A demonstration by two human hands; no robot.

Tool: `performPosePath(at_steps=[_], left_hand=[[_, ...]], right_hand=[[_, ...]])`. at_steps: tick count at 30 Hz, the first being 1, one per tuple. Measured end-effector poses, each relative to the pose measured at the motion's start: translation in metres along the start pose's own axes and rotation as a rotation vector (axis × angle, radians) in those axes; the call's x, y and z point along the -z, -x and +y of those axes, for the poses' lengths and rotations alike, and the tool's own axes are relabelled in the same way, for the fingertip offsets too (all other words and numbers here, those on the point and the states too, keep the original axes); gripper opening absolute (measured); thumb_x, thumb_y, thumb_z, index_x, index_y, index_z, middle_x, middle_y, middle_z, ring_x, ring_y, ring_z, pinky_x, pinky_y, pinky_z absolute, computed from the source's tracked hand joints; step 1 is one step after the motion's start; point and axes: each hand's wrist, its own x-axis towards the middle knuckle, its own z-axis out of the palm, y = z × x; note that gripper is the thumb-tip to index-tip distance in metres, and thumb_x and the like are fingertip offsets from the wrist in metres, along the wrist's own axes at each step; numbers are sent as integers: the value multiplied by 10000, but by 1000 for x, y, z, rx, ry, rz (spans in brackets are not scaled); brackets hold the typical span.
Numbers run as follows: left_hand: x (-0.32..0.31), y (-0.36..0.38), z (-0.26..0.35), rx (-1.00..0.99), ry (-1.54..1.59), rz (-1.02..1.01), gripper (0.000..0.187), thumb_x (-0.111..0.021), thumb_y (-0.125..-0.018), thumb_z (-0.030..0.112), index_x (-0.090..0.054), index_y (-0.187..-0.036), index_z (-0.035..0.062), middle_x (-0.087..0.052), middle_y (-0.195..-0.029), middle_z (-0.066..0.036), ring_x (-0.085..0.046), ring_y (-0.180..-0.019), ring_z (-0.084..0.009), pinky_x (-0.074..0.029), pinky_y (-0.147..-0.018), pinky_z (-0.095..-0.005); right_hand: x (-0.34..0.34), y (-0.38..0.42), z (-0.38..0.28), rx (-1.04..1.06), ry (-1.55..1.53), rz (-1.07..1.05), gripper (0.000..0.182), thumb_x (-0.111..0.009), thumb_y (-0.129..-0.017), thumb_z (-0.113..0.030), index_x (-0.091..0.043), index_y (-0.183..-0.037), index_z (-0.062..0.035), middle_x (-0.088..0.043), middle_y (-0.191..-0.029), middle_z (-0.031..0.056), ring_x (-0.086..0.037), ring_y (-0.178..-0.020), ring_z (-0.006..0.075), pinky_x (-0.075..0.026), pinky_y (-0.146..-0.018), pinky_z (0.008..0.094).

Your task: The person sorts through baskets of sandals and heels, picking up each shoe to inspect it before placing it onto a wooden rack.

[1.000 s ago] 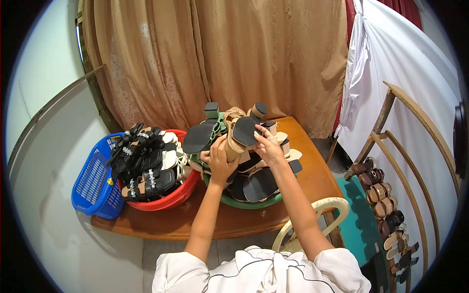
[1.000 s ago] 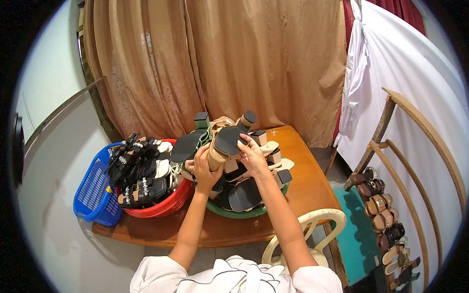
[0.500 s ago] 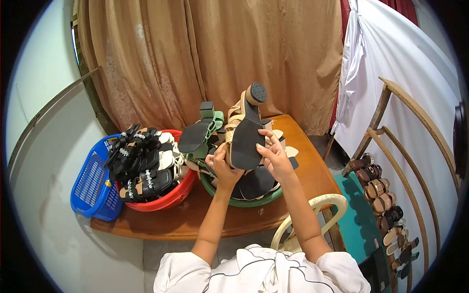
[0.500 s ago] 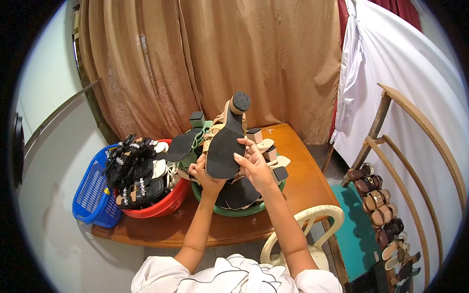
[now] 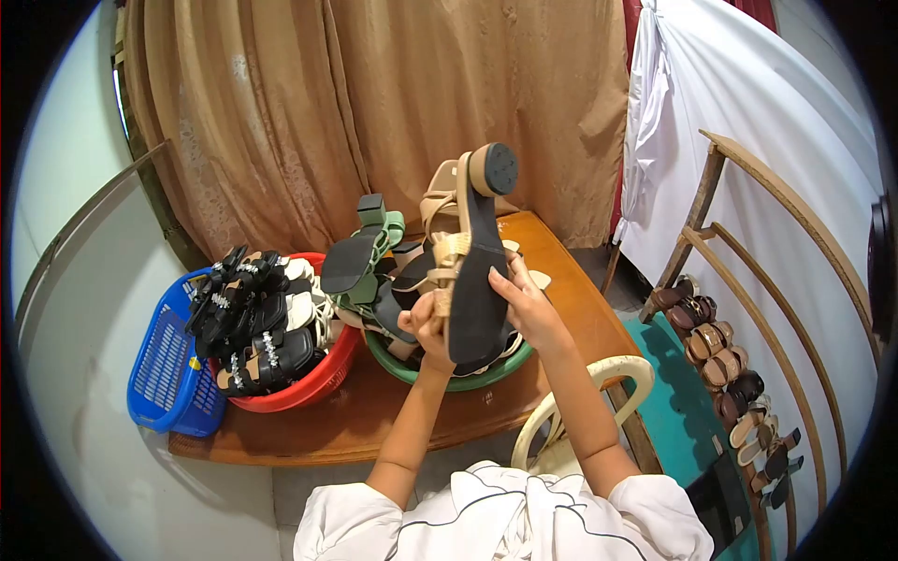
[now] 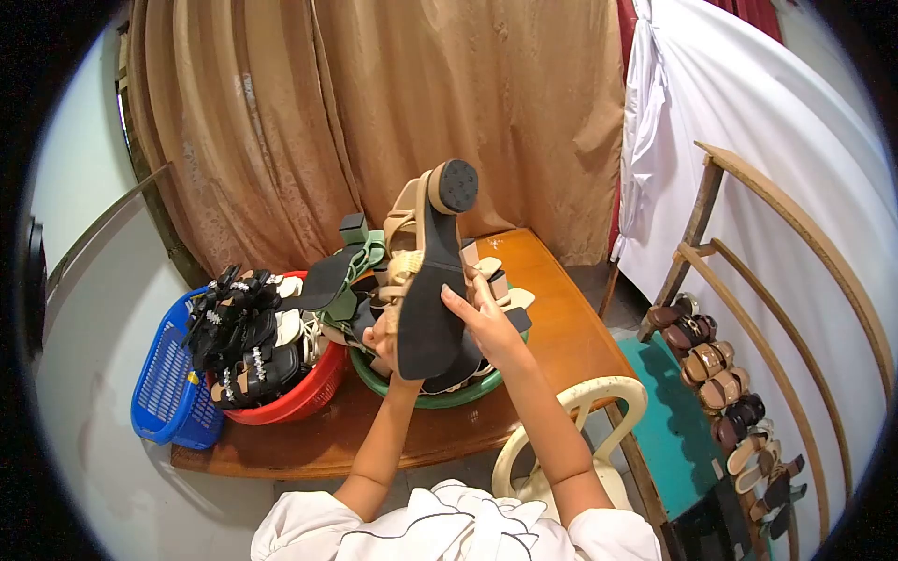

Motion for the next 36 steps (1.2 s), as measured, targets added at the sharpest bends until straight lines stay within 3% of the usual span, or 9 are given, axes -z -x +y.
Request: performPosePath(at_steps=[5, 10, 13, 15, 17, 21, 29, 33, 36], left_hand=[[-12, 0, 19, -44, 338, 243, 457, -654, -734, 246, -401, -1081, 89, -519, -1029, -106, -518, -953, -213, -224, -847, -357], [-19, -5, 12, -351, 651, 20, 508, -540, -698, 203, -275, -1120, 104, -492, -1019, -209, -511, -881, -289, -265, -825, -373], [-16, -15, 32, 4, 1170, -107, 555, -514, -722, 239, -229, -1177, 100, -478, -1034, -236, -500, -883, -296, -299, -849, -378], [-18, -30, 48, 333, 1524, -10, 554, -429, -832, 341, -164, -1253, 95, -454, -1133, -224, -481, -981, -265, -358, -885, -378], [-23, -39, 58, 943, 1525, -268, 556, -326, -880, 425, -132, -1305, 124, -445, -1152, -214, -461, -1051, -273, -340, -931, -383], [-36, -54, 81, 1380, 1922, -693, 557, -287, -898, 454, -363, -1259, 37, -499, -1180, -165, -539, -1035, -248, -442, -888, -379], [-44, -44, 129, 1404, 2005, -676, 534, -289, -919, 464, -413, -1212, 35, -554, -1097, -123, -592, -935, -207, -512, -789, -324], [-45, -43, 143, 1484, 2158, -813, 485, -253, -940, 407, -420, -1212, 42, -559, -1085, -124, -590, -929, -205, -498, -810, -342], [-44, -30, 147, 1329, 1935, -996, 553, -524, -856, 269, -233, -1267, 39, -480, -1151, -142, -540, -1002, -212, -474, -824, -337]], right_hand=[[11, 10, -2, 17, -134, 22, 591, -557, -852, -179, -240, -1324, -21, -465, -1181, 91, -480, -1054, 138, -392, -902, 268], [41, 27, -4, 100, -129, 104, 638, -571, -817, -111, -213, -1335, -7, -424, -1229, 104, -449, -1102, 157, -379, -917, 273], [48, 49, -6, 148, -126, 129, 662, -579, -806, -94, -196, -1338, 1, -397, -1254, 113, -427, -1127, 164, -369, -928, 278], [60, 62, -3, 166, -74, 151, 664, -582, -804, -95, -196, -1335, 6, -392, -1254, 119, -424, -1130, 166, -364, -931, 280], [65, 74, -4, 152, -36, 173, 664, -583, -804, -95, -196, -1335, 5, -395, -1248, 120, -423, -1128, 164, -364, -929, 280], [71, 93, -1, 192, 105, 237, 629, -593, -799, -115, -243, -1309, -4, -463, -1179, 110, -491, -1045, 154, -418, -863, 264], [68, 131, -17, 75, 125, 469, 440, -591, -832, -165, -386, -1187, -6, -533, -1050, 76, -525, -936, 119, -427, -820, 238], [85, 151, -14, 68, 199, 479, 511, -589, -839, -199, -328, -1241, -23, -500, -1121, 92, -499, -1005, 135, -399, -874, 260], [95, 169, -17, 96, 246, 453, 555, -586, -843, -195, -283, -1275, -24, -460, -1182, 88, -464, -1056, 138, -374, -904, 265]])
